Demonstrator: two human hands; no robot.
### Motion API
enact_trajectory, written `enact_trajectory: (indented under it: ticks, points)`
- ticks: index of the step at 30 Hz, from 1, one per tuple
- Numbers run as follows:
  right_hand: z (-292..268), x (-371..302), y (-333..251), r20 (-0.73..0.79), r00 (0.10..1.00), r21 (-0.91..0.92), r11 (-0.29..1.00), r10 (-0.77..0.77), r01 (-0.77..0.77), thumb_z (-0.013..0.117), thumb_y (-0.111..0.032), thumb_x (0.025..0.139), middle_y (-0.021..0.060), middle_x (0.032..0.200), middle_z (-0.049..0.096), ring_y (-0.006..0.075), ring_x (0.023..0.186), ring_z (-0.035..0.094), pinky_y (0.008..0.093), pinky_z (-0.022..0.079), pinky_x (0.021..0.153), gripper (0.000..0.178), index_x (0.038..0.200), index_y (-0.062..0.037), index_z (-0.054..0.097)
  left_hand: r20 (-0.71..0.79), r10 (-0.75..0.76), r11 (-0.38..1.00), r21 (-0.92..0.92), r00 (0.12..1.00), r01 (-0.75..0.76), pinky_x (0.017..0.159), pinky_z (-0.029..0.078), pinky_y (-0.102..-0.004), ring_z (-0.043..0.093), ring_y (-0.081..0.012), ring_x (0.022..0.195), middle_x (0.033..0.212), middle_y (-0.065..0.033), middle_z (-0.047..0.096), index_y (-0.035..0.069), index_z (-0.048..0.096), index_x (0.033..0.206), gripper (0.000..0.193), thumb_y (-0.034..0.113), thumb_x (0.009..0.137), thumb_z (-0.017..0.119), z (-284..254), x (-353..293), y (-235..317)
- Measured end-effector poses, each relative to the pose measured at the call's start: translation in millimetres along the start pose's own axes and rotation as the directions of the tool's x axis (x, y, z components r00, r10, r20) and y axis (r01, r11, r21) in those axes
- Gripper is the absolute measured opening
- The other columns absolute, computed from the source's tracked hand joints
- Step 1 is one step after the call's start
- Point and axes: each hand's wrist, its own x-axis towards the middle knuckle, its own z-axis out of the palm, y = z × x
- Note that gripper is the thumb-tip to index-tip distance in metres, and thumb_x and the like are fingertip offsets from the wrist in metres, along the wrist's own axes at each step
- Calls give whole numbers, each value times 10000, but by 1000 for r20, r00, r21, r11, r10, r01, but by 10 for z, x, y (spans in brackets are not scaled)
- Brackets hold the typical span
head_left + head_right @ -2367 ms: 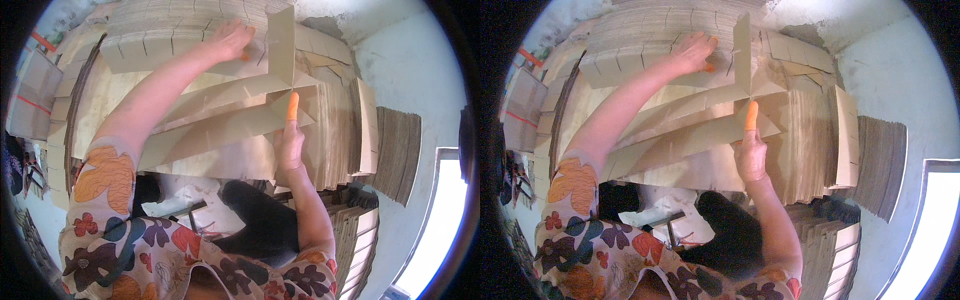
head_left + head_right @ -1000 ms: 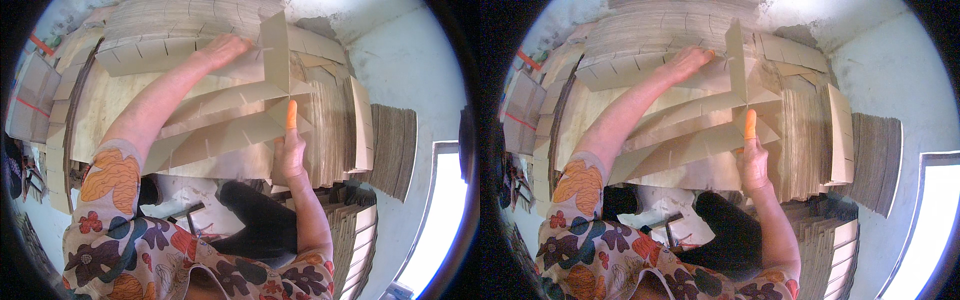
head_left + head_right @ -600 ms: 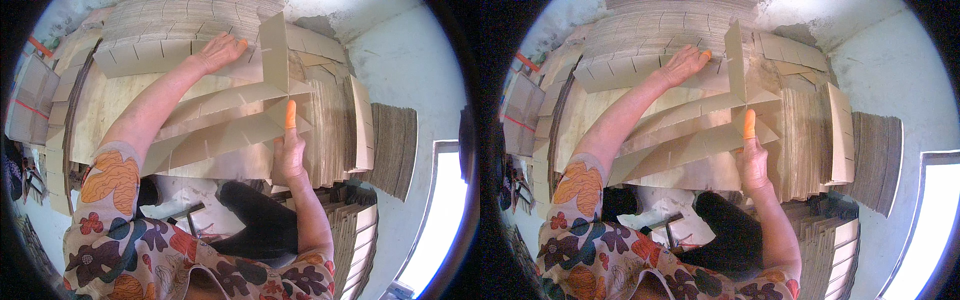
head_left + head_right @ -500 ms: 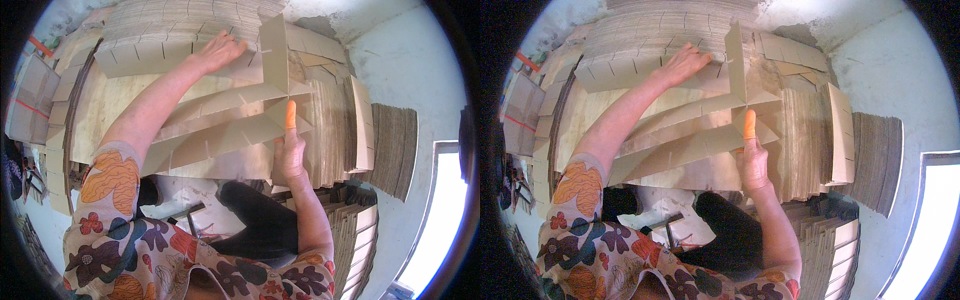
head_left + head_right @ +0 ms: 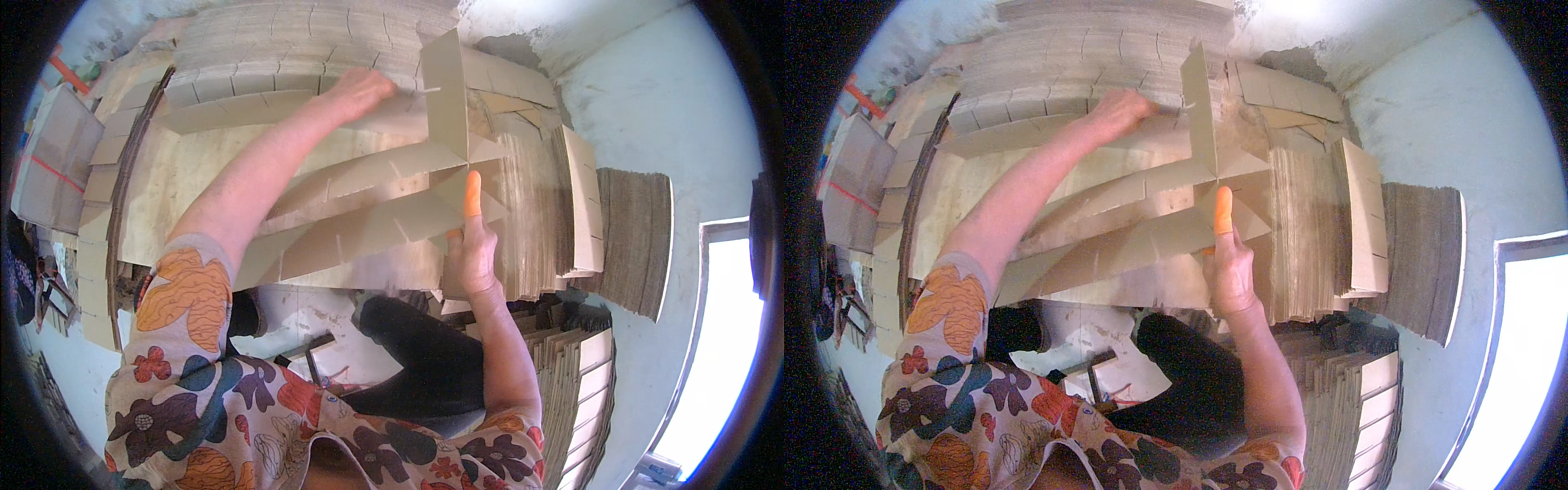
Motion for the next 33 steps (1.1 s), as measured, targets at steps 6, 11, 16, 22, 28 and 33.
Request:
enact_trajectory:
  ticks: [6,11,16,22,28,33]
  points:
    - [-9,-42,-35,33,999,-7,999,-37,37,500,141,707,232,858,608,349,731,613,336,493,697,912,1476,-182,131,-153,6,993,-112,988,-23,628,481,-477,610,-379,752,756,-199,614,51,629,767,110,-9,733,543,-118,-82,94]
    - [-27,-54,-35,159,984,-6,997,83,-83,501,165,670,233,822,601,353,722,611,333,500,694,946,1474,-182,143,-191,7,981,-187,982,-44,594,470,-484,602,-391,696,696,-220,594,28,611,734,95,-34,709,543,-236,-119,229]
    - [-66,-27,-94,157,986,0,999,53,-53,498,166,664,236,817,603,373,738,615,359,503,695,950,1472,-194,154,-230,74,981,-157,970,-112,558,464,-478,591,-397,643,674,-223,586,12,587,690,61,-39,694,553,-207,-216,176]
    - [-118,-29,-161,166,984,-15,998,64,-63,492,162,666,235,822,608,375,779,625,373,499,708,932,1467,-199,180,-251,26,994,-96,968,-52,549,473,-471,596,-396,630,648,-229,575,5,566,669,41,-34,672,578,-176,-290,259]
    - [-153,-33,-202,219,975,7,999,46,-49,493,149,675,240,808,607,397,775,614,394,493,710,915,1461,-208,191,-269,24,988,-139,963,-64,551,456,-484,578,-412,627,627,-231,552,-1,548,668,45,-24,659,586,-144,-378,180]
    - [-161,-45,-240,244,965,7,995,99,-104,497,144,676,251,832,605,411,792,603,404,489,720,889,1450,-206,233,-87,-6,976,-217,996,-13,552,426,-502,551,-432,645,646,-249,534,-14,541,680,61,-17,646,591,-289,-518,176]
